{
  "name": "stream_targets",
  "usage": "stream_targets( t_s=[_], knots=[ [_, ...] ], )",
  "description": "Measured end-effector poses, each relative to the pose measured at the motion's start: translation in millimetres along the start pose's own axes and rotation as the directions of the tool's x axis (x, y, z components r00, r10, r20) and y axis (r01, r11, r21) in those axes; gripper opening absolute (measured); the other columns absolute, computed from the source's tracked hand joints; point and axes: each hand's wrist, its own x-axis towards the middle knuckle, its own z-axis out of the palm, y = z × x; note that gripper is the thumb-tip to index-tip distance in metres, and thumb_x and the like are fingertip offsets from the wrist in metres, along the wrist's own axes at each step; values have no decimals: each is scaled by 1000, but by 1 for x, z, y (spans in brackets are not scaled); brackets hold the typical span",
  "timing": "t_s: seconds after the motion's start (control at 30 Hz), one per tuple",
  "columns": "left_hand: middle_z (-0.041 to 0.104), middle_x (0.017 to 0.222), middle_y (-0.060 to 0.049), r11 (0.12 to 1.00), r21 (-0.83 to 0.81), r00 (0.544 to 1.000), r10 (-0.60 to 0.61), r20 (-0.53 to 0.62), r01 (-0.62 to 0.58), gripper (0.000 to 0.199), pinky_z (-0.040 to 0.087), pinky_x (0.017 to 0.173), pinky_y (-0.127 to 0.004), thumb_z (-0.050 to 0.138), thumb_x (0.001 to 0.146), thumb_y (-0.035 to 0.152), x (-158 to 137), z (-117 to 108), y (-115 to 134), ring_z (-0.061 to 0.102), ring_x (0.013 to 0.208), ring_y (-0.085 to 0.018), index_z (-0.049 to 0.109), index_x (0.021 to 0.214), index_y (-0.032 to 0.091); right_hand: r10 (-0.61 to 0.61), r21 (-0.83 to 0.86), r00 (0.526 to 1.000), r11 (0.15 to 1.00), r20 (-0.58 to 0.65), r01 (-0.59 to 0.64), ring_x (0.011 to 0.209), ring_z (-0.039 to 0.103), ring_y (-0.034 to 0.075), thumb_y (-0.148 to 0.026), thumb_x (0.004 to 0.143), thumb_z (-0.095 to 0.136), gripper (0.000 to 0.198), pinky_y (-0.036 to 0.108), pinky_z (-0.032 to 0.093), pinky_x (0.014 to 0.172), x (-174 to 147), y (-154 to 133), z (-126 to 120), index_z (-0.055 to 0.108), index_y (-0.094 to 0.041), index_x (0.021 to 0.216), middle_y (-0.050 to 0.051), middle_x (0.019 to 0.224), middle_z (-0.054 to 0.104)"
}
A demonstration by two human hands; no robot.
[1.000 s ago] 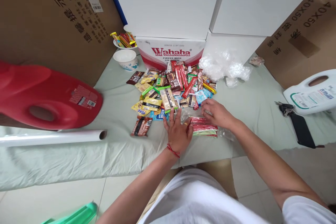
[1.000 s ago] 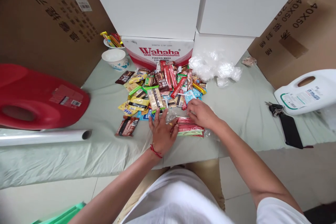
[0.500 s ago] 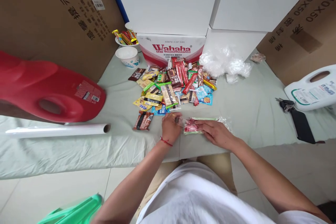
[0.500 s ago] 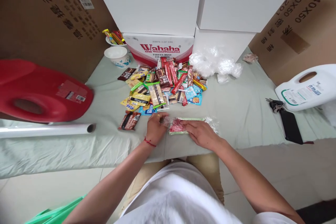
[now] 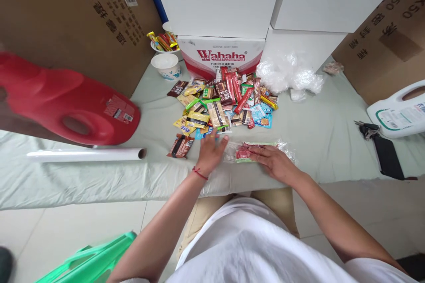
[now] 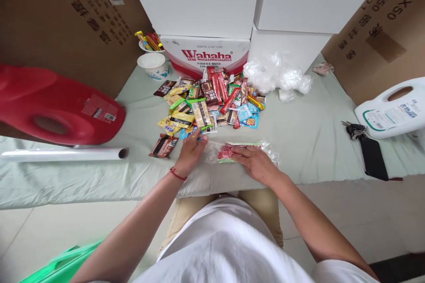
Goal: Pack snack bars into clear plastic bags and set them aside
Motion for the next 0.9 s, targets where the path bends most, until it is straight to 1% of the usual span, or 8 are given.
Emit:
stream_targets(
  t_s=[0.1, 0.17, 0.33, 0.43, 0.57, 0.7, 0.83, 0.9],
  knots=[
    [66, 119, -15, 978, 209, 990, -25, 136, -4, 28, 40, 108, -53, 72, 80, 44, -3, 8, 11, 56, 120, -36, 68, 88, 18, 39, -17, 999, 999, 16, -39, 130, 62, 27, -10, 101, 46, 55, 47, 52, 100, -5, -3, 0, 55, -31, 152, 7, 156, 56],
    [66, 115, -13, 969, 247, 981, -25, 191, -23, 21, 43, 103, -48, 75, 75, 35, -4, 5, 14, 58, 116, -34, 63, 75, 18, 62, -16, 998, 998, 28, -61, 130, 60, 28, -16, 103, 47, 52, 49, 50, 102, -8, -6, -1, 53, -29, 153, 7, 157, 54],
    [62, 72, 1, 999, 52, 964, -10, 264, -4, 15, 45, 70, -30, 58, 88, 31, -9, -10, 22, 61, 71, -18, 56, 76, 22, 84, -35, 996, 996, 23, -83, 121, 62, 28, -25, 106, 48, 46, 48, 49, 97, -9, -10, -1, 55, -28, 151, 9, 155, 56],
    [57, 62, 3, 1000, -5, 977, 3, 215, -2, 13, 38, 60, -27, 57, 89, 28, -14, -3, 38, 57, 61, -17, 56, 77, 23, 69, -38, 997, 997, 17, -69, 118, 61, 28, -25, 106, 49, 44, 48, 49, 98, -6, -9, -1, 58, -28, 149, 8, 154, 57],
    [66, 81, -4, 950, 241, 974, 162, 155, -197, 12, 43, 66, -31, 54, 92, 19, -31, 32, 60, 63, 73, -21, 65, 87, 22, 60, -12, 998, 998, 10, -60, 119, 60, 29, -23, 105, 48, 47, 49, 49, 99, -2, -8, 1, 55, -28, 151, 8, 154, 57],
    [66, 102, -12, 845, 438, 950, 301, 84, -307, 21, 50, 76, -36, 49, 98, 18, -52, 67, 57, 64, 93, -27, 68, 107, 19, 67, 50, 997, 997, -39, -65, 119, 60, 29, -21, 104, 48, 46, 51, 50, 99, -7, -6, 3, 58, -25, 148, 11, 151, 60],
    [69, 122, -14, 720, 533, 881, 458, 117, -445, 21, 52, 83, -38, 49, 99, 16, -61, 76, 40, 62, 103, -27, 69, 101, 20, 115, 123, 985, 987, -130, -99, 117, 64, 27, -23, 104, 48, 36, 49, 50, 100, -25, -2, -6, 69, -25, 133, 11, 135, 70],
    [69, 131, -13, 702, 544, 869, 481, 113, -459, 22, 52, 86, -41, 49, 100, 15, -62, 77, 35, 63, 106, -27, 70, 103, 21, 186, 122, 977, 977, -108, -173, 115, 66, 27, -27, 104, 50, 32, 48, 50, 98, -39, 2, -16, 73, -26, 125, 10, 132, 71]
  ],
)
